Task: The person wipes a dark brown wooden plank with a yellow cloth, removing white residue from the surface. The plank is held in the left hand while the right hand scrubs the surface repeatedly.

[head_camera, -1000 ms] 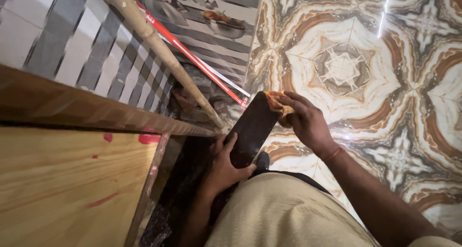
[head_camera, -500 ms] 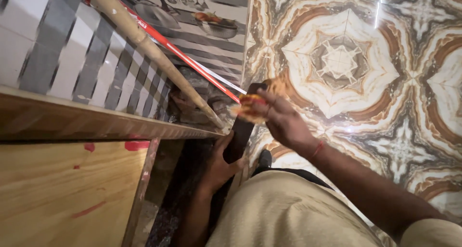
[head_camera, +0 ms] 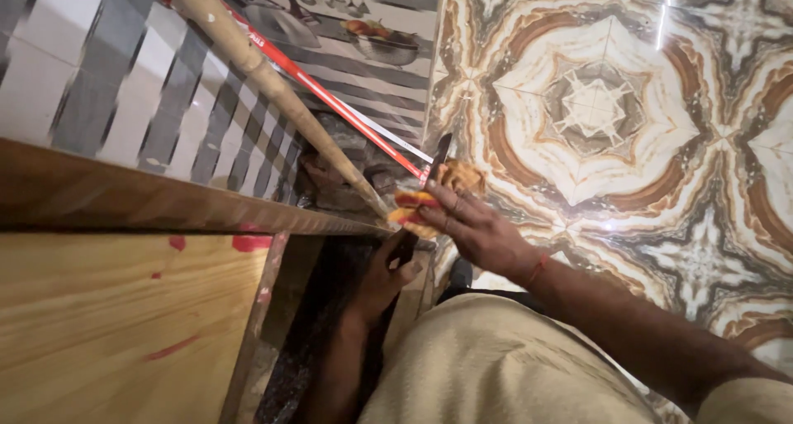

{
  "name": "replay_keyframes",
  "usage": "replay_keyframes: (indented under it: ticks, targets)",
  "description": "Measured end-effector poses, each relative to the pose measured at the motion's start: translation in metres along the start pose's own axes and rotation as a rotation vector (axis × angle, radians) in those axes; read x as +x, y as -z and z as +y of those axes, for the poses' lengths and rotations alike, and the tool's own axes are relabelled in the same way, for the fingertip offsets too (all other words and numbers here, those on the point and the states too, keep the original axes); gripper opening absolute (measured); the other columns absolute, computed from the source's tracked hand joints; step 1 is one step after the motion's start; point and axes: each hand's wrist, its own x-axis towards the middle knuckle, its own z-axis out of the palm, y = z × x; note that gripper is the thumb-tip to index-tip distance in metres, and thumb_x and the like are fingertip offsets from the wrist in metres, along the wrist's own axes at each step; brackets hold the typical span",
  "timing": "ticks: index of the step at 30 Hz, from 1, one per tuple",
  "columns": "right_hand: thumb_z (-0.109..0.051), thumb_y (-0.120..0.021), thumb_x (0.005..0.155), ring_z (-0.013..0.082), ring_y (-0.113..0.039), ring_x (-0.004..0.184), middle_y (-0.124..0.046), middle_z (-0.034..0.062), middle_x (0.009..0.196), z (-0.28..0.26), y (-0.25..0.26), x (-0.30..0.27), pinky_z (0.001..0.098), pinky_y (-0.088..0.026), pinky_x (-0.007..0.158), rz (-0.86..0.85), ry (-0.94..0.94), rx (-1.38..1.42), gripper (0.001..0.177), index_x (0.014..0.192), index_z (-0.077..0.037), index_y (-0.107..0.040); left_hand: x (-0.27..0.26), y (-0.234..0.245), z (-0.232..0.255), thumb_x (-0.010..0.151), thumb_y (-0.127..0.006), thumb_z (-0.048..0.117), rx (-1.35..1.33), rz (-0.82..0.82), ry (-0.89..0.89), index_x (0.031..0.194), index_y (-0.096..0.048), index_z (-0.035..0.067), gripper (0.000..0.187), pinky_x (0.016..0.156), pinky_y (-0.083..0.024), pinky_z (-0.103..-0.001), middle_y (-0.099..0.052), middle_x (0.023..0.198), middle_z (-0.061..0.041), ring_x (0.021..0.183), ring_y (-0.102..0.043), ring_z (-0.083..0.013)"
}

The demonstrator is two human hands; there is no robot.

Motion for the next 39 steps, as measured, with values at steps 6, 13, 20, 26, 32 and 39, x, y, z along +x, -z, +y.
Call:
replay_keyframes:
  ticks: [6, 13, 20, 26, 32, 39]
  targets:
    - [0.014, -0.05, 0.094, 0.0363, -0.062, 0.13, -0.043, 0.0215, 0.163, 0.014, -0.008, 0.016, 0.04, -0.058, 0.088, 0.064, -0.384, 0.206, 0.062, 0.15, -0.012, -0.055, -0.008, 0.003, -0.003, 0.093, -0.07, 0.037, -0.054, -0.106, -0.098, 0.158, -0.044, 0.003, 0.078, 0.118, -0.037, -0.037, -0.051, 0.157, -0.011, 0.145, -0.047, -0.0228]
    - [0.002, -0.059, 0.092, 0.0379, -0.064, 0.128, -0.041, 0.0209, 0.161, -0.002, -0.025, -0.003, 0.0437, -0.058, 0.103, 0.006, 0.064, 0.13, 0.06, 0.149, -0.013, -0.05, -0.004, 0.013, 0.009, 0.089, -0.067, 0.044, -0.283, -0.128, 0.099, 0.151, -0.048, 0.008, 0.074, 0.096, -0.054, -0.038, -0.055, 0.143, -0.005, 0.128, -0.056, -0.0183]
    - [0.004, -0.056, 0.093, 0.0395, -0.054, 0.137, -0.04, 0.0291, 0.164, 0.014, -0.045, 0.011, 0.0379, -0.054, 0.098, -0.016, -0.321, 0.243, 0.058, 0.149, -0.004, -0.046, -0.005, 0.001, 0.043, 0.094, -0.065, 0.04, -0.529, -0.308, 0.021, 0.148, -0.049, 0.007, 0.066, 0.1, -0.05, -0.038, -0.057, 0.141, -0.006, 0.127, -0.056, -0.0192]
    - [-0.01, -0.071, 0.086, 0.0391, -0.052, 0.141, -0.049, 0.0196, 0.156, 0.006, -0.028, 0.009, 0.0423, -0.049, 0.113, -0.125, 0.113, 0.323, 0.064, 0.147, -0.013, -0.052, -0.012, 0.012, 0.034, 0.096, -0.064, 0.036, -0.589, -0.231, 0.002, 0.144, -0.052, 0.006, 0.058, 0.099, -0.05, -0.037, -0.058, 0.137, -0.006, 0.124, -0.056, -0.0187]
    - [0.003, -0.065, 0.097, 0.0389, -0.052, 0.144, -0.044, 0.0227, 0.161, 0.016, -0.032, 0.044, 0.0405, -0.05, 0.113, 0.149, -0.399, 0.397, 0.058, 0.15, -0.015, -0.049, -0.006, 0.025, 0.011, 0.099, -0.063, 0.033, -0.594, -0.052, -0.016, 0.14, -0.055, 0.004, 0.051, 0.099, -0.05, -0.036, -0.059, 0.133, -0.006, 0.121, -0.057, -0.0182]
    - [-0.002, -0.07, 0.097, 0.0328, -0.066, 0.127, -0.06, 0.0145, 0.141, -0.014, -0.023, 0.028, 0.0362, -0.058, 0.1, 0.127, -0.161, 0.729, 0.036, 0.127, -0.013, -0.055, 0.0, 0.03, -0.015, 0.102, -0.062, 0.029, -0.599, 0.082, -0.045, 0.135, -0.059, 0.003, 0.042, 0.099, -0.049, -0.035, -0.061, 0.129, -0.006, 0.118, -0.057, -0.0176]
